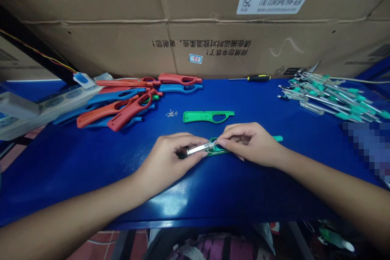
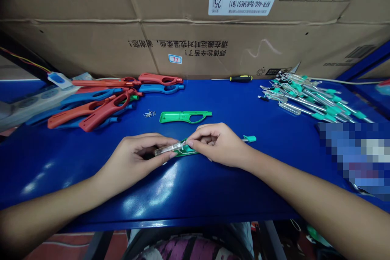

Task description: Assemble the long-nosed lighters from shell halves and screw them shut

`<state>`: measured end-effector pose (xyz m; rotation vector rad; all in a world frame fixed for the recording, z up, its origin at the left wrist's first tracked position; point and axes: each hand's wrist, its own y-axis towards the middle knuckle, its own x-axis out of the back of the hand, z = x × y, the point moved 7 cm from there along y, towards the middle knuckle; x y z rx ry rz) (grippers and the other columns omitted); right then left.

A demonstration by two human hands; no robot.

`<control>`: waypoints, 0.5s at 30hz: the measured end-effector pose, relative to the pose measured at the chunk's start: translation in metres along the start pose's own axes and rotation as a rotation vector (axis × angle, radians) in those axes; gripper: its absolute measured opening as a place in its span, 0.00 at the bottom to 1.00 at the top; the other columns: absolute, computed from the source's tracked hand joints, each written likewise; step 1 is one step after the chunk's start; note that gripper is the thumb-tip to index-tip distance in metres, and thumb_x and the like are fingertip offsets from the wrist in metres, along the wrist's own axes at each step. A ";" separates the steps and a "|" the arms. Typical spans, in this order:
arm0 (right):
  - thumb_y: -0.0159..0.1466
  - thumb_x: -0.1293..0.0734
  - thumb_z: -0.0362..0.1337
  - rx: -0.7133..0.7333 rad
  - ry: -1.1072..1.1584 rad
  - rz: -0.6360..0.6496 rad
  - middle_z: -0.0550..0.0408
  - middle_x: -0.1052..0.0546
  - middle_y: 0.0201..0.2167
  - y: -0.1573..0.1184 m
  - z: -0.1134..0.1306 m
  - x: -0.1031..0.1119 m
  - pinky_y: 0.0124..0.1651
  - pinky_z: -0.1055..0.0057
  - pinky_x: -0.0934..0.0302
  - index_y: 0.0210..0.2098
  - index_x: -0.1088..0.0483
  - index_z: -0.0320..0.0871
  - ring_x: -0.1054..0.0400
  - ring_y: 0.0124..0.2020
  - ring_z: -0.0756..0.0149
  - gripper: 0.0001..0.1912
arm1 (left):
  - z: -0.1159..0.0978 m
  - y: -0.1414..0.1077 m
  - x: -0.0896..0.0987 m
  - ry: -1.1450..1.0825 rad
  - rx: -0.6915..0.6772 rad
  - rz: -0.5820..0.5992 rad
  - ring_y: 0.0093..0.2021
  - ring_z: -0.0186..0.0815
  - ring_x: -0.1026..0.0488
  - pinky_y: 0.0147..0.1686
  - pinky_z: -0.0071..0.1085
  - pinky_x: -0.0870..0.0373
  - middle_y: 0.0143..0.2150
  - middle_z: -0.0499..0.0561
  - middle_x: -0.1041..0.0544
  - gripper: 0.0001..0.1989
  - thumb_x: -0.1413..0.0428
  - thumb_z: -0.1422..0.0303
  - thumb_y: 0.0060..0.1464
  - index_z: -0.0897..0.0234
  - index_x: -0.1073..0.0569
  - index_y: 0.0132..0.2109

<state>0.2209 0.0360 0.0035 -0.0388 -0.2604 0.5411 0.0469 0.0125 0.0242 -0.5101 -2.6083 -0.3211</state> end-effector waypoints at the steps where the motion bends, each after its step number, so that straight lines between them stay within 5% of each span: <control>1: 0.63 0.29 0.46 0.005 0.003 -0.005 0.55 0.26 0.29 0.000 0.001 0.000 0.18 0.77 0.42 0.37 0.22 0.38 0.38 0.18 0.77 0.15 | -0.001 0.000 0.000 0.007 -0.006 -0.001 0.35 0.28 0.22 0.32 0.23 0.30 0.41 0.45 0.17 0.09 0.37 0.70 0.58 0.56 0.18 0.46; 15: 0.63 0.29 0.42 0.044 -0.014 -0.039 0.56 0.27 0.28 0.000 0.006 0.002 0.19 0.76 0.47 0.35 0.23 0.38 0.40 0.19 0.78 0.12 | 0.005 0.001 -0.002 -0.054 0.069 -0.002 0.39 0.33 0.20 0.37 0.26 0.26 0.43 0.48 0.16 0.08 0.37 0.67 0.59 0.58 0.17 0.46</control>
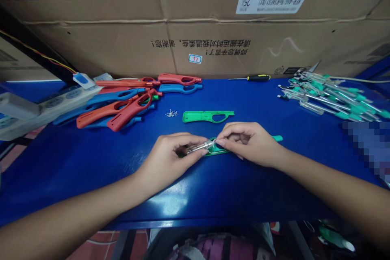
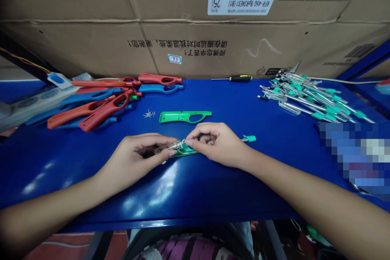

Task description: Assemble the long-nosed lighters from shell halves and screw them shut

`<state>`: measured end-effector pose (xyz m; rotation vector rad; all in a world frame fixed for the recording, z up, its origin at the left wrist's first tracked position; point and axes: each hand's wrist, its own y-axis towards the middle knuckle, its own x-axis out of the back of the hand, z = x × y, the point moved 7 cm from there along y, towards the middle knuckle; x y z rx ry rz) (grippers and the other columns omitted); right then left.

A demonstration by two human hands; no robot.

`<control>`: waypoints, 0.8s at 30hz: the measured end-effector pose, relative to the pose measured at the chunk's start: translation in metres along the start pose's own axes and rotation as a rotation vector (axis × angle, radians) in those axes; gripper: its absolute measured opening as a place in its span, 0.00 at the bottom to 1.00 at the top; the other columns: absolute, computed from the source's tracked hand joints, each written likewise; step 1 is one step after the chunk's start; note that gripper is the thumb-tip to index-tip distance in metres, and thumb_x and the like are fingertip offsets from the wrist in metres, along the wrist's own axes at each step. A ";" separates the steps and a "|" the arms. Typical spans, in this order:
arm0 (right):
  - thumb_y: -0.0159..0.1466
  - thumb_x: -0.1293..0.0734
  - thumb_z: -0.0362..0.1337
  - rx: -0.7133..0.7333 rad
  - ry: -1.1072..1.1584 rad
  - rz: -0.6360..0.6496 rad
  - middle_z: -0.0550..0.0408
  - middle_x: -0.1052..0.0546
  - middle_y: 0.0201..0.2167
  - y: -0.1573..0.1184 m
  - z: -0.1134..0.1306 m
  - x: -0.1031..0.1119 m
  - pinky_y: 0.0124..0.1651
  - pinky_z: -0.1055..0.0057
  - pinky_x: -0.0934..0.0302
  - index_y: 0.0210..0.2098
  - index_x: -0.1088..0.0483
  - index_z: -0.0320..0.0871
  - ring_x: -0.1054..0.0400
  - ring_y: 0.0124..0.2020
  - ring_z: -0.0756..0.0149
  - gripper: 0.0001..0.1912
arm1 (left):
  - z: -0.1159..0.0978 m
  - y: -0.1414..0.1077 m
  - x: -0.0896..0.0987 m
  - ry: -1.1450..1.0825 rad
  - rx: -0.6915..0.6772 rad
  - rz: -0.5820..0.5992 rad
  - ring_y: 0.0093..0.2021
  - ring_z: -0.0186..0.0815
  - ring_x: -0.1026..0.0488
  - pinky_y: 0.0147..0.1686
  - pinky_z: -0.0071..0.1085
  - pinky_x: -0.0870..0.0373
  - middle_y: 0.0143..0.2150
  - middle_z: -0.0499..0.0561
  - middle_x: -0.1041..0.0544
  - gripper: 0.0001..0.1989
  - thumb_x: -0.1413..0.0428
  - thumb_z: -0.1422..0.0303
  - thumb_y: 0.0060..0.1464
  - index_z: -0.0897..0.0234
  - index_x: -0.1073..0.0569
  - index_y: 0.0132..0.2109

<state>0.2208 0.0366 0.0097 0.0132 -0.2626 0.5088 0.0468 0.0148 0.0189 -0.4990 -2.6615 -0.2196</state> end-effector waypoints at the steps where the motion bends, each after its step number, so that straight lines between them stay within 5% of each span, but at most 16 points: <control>1: 0.63 0.29 0.43 -0.006 -0.002 -0.003 0.56 0.28 0.27 0.000 0.000 0.000 0.19 0.76 0.48 0.35 0.24 0.38 0.41 0.19 0.78 0.12 | 0.000 0.000 0.000 0.001 0.002 0.003 0.39 0.33 0.20 0.36 0.27 0.26 0.43 0.48 0.16 0.08 0.37 0.67 0.58 0.58 0.17 0.46; 11: 0.63 0.29 0.46 -0.046 -0.002 0.036 0.58 0.29 0.22 -0.003 -0.004 -0.004 0.20 0.77 0.45 0.35 0.24 0.39 0.37 0.17 0.76 0.14 | 0.001 0.001 -0.007 -0.124 0.084 0.008 0.37 0.35 0.20 0.36 0.28 0.24 0.41 0.51 0.15 0.08 0.36 0.68 0.56 0.61 0.17 0.43; 18: 0.64 0.30 0.45 0.007 -0.035 0.052 0.53 0.25 0.32 -0.002 0.002 -0.002 0.20 0.76 0.40 0.39 0.24 0.38 0.34 0.20 0.76 0.14 | -0.019 0.001 0.011 0.151 -0.142 0.014 0.40 0.35 0.21 0.41 0.30 0.25 0.42 0.50 0.16 0.09 0.38 0.69 0.59 0.60 0.18 0.47; 24: 0.66 0.32 0.47 -0.094 -0.005 0.001 0.62 0.33 0.21 -0.004 -0.003 0.003 0.16 0.77 0.46 0.42 0.26 0.40 0.40 0.16 0.76 0.16 | -0.028 -0.003 0.014 0.389 -0.245 0.120 0.42 0.36 0.26 0.46 0.34 0.28 0.42 0.50 0.19 0.09 0.39 0.69 0.61 0.57 0.18 0.47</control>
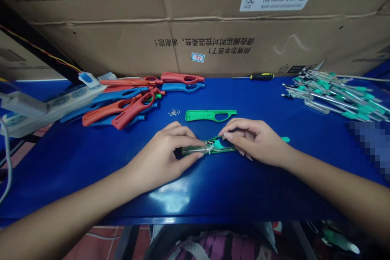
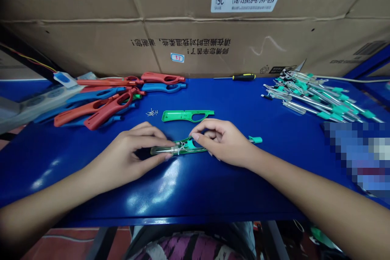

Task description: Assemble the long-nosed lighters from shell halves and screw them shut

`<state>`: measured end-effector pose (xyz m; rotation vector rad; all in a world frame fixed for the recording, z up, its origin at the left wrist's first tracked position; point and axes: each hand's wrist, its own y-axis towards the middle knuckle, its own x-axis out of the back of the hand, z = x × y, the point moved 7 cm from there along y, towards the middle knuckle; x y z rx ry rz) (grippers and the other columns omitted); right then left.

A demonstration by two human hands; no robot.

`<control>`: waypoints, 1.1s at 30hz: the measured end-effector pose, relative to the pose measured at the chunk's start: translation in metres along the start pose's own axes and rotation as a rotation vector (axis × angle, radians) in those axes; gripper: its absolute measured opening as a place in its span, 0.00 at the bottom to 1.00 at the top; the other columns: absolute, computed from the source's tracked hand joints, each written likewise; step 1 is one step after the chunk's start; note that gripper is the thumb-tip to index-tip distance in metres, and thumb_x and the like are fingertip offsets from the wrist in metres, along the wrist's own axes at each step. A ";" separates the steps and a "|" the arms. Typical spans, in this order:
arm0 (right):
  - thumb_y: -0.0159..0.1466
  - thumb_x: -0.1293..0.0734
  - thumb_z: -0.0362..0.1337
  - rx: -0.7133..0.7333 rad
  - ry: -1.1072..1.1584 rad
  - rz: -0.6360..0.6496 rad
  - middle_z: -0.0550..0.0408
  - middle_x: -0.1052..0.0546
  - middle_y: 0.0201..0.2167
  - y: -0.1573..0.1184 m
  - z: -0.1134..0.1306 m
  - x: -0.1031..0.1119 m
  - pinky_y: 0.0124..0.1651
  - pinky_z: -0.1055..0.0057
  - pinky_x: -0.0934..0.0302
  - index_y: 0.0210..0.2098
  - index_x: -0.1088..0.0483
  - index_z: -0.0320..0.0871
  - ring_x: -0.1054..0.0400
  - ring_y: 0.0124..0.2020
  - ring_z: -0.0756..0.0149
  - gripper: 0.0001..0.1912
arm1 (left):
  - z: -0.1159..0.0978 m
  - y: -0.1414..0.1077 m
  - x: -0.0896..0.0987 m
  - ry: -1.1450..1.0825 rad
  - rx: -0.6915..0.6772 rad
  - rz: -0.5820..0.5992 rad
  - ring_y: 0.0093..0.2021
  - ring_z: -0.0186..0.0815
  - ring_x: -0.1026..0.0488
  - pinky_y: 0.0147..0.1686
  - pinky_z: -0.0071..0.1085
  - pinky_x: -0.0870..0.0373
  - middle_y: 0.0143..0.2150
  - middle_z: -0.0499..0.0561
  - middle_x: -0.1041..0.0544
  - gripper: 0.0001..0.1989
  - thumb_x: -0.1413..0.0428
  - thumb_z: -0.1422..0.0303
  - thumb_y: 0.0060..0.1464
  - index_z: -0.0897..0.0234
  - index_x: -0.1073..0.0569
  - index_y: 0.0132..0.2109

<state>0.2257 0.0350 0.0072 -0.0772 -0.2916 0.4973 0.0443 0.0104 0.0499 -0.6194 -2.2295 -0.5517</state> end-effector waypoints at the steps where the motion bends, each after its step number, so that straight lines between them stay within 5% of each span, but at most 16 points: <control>1: 0.66 0.33 0.47 0.003 -0.003 -0.002 0.61 0.33 0.21 0.000 0.001 0.000 0.16 0.77 0.47 0.42 0.26 0.40 0.41 0.16 0.76 0.16 | 0.000 0.000 -0.002 0.017 -0.002 0.032 0.42 0.36 0.26 0.45 0.34 0.29 0.41 0.50 0.20 0.08 0.40 0.69 0.61 0.57 0.18 0.47; 16: 0.68 0.34 0.41 0.228 -0.160 0.009 0.50 0.27 0.38 -0.006 0.018 0.001 0.23 0.75 0.46 0.41 0.24 0.40 0.38 0.27 0.74 0.11 | 0.012 -0.002 -0.009 0.125 0.056 0.111 0.46 0.41 0.24 0.46 0.35 0.27 0.43 0.52 0.20 0.10 0.38 0.66 0.59 0.60 0.20 0.48; 28: 0.69 0.35 0.39 0.307 -0.263 0.000 0.51 0.25 0.38 -0.008 0.024 -0.001 0.24 0.76 0.43 0.41 0.24 0.42 0.35 0.28 0.74 0.10 | 0.010 -0.003 -0.007 0.174 0.023 0.132 0.44 0.38 0.23 0.43 0.32 0.27 0.44 0.51 0.21 0.09 0.42 0.64 0.64 0.58 0.19 0.47; 33: 0.69 0.37 0.35 0.513 -0.420 -0.034 0.50 0.23 0.41 -0.017 0.035 -0.002 0.33 0.71 0.35 0.48 0.26 0.44 0.31 0.34 0.69 0.10 | 0.010 -0.003 -0.007 0.152 0.033 0.118 0.44 0.38 0.22 0.42 0.30 0.27 0.44 0.51 0.21 0.08 0.41 0.66 0.63 0.58 0.19 0.47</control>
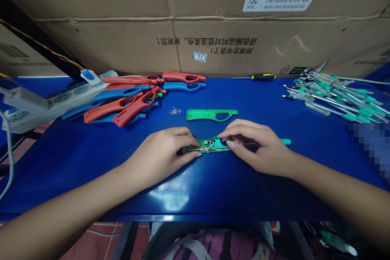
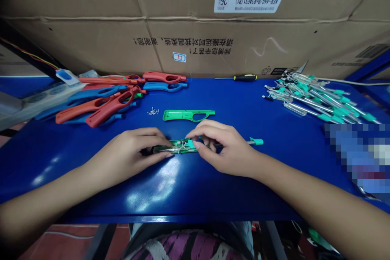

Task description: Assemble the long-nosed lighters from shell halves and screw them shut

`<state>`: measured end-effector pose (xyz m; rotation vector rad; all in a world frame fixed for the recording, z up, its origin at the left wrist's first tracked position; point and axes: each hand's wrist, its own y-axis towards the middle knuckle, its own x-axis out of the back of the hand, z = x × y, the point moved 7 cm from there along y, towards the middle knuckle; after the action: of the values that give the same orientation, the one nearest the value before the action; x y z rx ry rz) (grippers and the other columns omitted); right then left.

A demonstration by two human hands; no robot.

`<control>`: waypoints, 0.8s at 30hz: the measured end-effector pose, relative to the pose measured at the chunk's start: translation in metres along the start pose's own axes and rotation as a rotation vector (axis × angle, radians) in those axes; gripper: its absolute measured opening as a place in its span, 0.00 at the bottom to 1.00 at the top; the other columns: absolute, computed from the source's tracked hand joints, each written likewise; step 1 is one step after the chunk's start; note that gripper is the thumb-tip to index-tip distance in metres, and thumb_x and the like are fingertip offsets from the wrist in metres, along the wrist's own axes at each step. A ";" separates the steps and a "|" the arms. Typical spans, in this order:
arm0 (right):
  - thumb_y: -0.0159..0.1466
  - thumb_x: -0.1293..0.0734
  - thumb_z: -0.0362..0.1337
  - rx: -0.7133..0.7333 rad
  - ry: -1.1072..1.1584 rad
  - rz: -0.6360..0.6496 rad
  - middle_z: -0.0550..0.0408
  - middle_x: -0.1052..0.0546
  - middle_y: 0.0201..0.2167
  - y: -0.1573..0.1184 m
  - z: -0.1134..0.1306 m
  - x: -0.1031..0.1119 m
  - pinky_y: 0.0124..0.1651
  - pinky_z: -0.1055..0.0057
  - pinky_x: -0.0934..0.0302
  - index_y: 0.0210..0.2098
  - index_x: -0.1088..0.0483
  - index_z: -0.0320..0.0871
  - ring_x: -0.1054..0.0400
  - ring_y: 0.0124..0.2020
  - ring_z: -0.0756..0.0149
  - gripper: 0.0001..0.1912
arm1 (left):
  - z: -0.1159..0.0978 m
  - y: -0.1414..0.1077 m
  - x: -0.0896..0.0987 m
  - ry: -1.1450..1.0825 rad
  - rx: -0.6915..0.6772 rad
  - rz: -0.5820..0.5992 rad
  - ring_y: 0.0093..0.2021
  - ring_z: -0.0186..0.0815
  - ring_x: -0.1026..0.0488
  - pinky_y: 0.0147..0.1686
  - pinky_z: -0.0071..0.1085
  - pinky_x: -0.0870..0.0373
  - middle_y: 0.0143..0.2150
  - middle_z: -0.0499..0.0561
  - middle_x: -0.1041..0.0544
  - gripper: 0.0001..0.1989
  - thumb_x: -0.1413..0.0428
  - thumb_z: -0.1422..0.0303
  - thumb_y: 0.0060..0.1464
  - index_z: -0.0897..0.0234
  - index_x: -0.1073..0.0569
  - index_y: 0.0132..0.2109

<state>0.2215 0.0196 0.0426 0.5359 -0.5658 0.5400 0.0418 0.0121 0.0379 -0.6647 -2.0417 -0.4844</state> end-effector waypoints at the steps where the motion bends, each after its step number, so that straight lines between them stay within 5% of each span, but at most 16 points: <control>1: 0.69 0.37 0.34 0.061 -0.052 0.016 0.49 0.22 0.43 -0.001 0.003 -0.001 0.38 0.69 0.33 0.51 0.27 0.44 0.30 0.38 0.66 0.12 | 0.000 0.000 0.000 -0.003 0.009 -0.001 0.44 0.38 0.22 0.42 0.30 0.27 0.44 0.51 0.21 0.08 0.41 0.66 0.63 0.58 0.19 0.47; 8: 0.69 0.38 0.32 0.297 -0.364 0.250 0.51 0.22 0.54 -0.007 0.014 -0.016 0.61 0.59 0.41 0.62 0.33 0.44 0.33 0.58 0.61 0.21 | 0.000 0.001 0.001 -0.046 0.046 0.017 0.40 0.35 0.23 0.40 0.29 0.28 0.42 0.50 0.21 0.09 0.44 0.65 0.65 0.58 0.18 0.45; 24: 0.73 0.42 0.36 0.308 -0.486 0.401 0.53 0.27 0.62 -0.014 0.015 -0.029 0.70 0.58 0.54 0.67 0.39 0.40 0.38 0.65 0.64 0.24 | 0.009 0.005 -0.003 -0.157 0.096 -0.012 0.38 0.32 0.25 0.36 0.26 0.32 0.41 0.48 0.21 0.06 0.40 0.66 0.63 0.60 0.19 0.43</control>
<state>0.2039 -0.0095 0.0309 0.8643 -1.0752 0.8946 0.0408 0.0199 0.0311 -0.6500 -2.2030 -0.3474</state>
